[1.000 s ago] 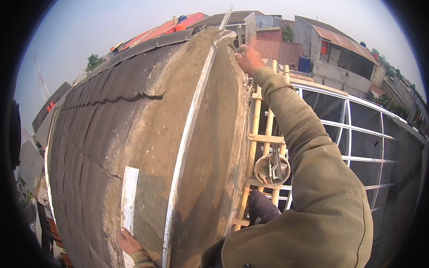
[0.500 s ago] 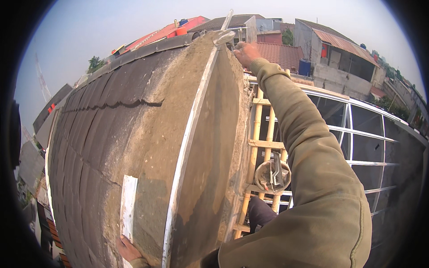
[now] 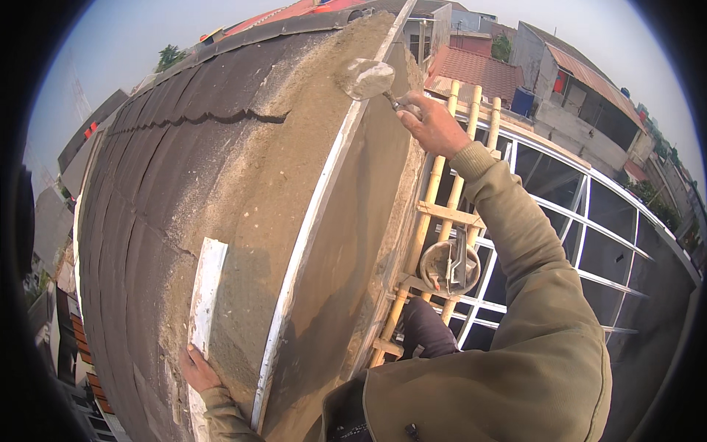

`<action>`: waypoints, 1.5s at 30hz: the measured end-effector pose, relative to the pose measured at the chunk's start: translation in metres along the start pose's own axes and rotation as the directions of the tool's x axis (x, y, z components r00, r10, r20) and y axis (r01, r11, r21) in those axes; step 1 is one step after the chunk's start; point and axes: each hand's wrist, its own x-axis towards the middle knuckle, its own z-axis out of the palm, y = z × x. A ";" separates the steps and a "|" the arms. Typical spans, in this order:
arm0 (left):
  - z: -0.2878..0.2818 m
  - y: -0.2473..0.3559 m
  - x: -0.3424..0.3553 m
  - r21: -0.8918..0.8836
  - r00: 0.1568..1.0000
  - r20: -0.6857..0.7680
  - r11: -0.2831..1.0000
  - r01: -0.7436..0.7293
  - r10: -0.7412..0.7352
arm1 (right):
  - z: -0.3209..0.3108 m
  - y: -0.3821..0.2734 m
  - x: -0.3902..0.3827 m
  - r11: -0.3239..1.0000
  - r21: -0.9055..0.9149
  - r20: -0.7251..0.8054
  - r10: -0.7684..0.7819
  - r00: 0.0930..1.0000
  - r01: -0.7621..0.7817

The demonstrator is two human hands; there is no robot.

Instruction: The person applies cement to a roof edge using a trowel, brushes the surface with a hand brush, and smooths the material with a flat tool.

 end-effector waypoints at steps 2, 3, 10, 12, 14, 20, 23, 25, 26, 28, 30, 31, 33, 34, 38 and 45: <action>-0.010 0.006 -0.002 0.037 0.999 0.040 0.999 0.013 -0.015 | 0.011 -0.053 -0.029 0.998 0.038 0.181 0.042 0.983 -0.050; -0.013 0.006 -0.002 0.046 0.998 0.058 0.999 0.015 -0.018 | 0.019 -0.069 -0.046 0.997 0.082 0.194 -0.015 0.981 -0.001; -0.011 0.029 -0.003 0.055 0.998 -0.044 0.997 -0.046 0.048 | 0.056 -0.169 -0.147 0.990 0.142 0.405 -0.072 0.911 0.015; -0.013 0.030 -0.001 0.079 1.000 0.001 0.997 -0.003 0.003 | 0.072 -0.188 -0.176 0.968 0.203 0.349 -0.213 0.913 0.148; -0.016 0.032 -0.002 0.111 0.997 0.049 0.993 0.049 -0.054 | 0.082 -0.207 -0.198 0.951 0.257 0.421 -0.271 0.865 0.173; -0.018 0.032 -0.001 0.128 0.996 0.067 0.991 0.043 -0.052 | 0.098 -0.226 -0.219 0.949 0.291 0.359 -0.226 0.906 0.121; -0.020 0.037 -0.002 0.120 0.994 0.075 0.991 0.063 -0.073 | 0.109 -0.243 -0.241 0.917 0.363 0.409 -0.319 0.855 0.168; -0.023 0.038 -0.003 0.103 0.991 0.097 0.991 0.086 -0.096 | 0.111 -0.245 -0.239 0.930 0.338 0.357 -0.268 0.895 0.144; -0.021 0.035 -0.003 0.121 0.993 0.076 0.990 0.077 -0.087 | 0.113 -0.246 -0.239 0.936 0.328 0.331 -0.244 0.912 0.131; -0.014 0.032 -0.003 0.160 0.997 0.035 0.985 0.059 -0.066 | 0.116 -0.250 -0.242 0.936 0.330 0.367 -0.245 0.897 0.121; -0.017 0.032 -0.005 0.140 0.998 0.022 0.989 0.055 -0.059 | 0.112 -0.259 -0.243 0.933 0.334 0.426 -0.278 0.861 0.136; -0.017 0.031 -0.005 0.138 0.999 0.015 0.990 0.037 -0.039 | 0.110 -0.262 -0.245 0.932 0.335 0.454 -0.292 0.842 0.142; -0.015 0.030 -0.001 0.119 1.000 -0.003 0.993 0.003 -0.002 | 0.108 -0.260 -0.244 0.945 0.316 0.438 -0.229 0.869 0.090; -0.016 0.030 -0.003 0.127 1.000 -0.007 0.992 0.012 -0.011 | 0.108 -0.259 -0.244 0.950 0.306 0.430 -0.197 0.881 0.063; -0.019 0.034 -0.005 0.143 1.000 -0.002 0.989 0.019 -0.019 | 0.107 -0.273 -0.256 0.912 0.355 0.516 -0.376 0.770 0.207; -0.018 0.038 -0.004 0.130 0.999 0.002 0.991 0.040 -0.041 | 0.103 -0.267 -0.284 0.950 0.223 0.529 -0.307 0.791 0.219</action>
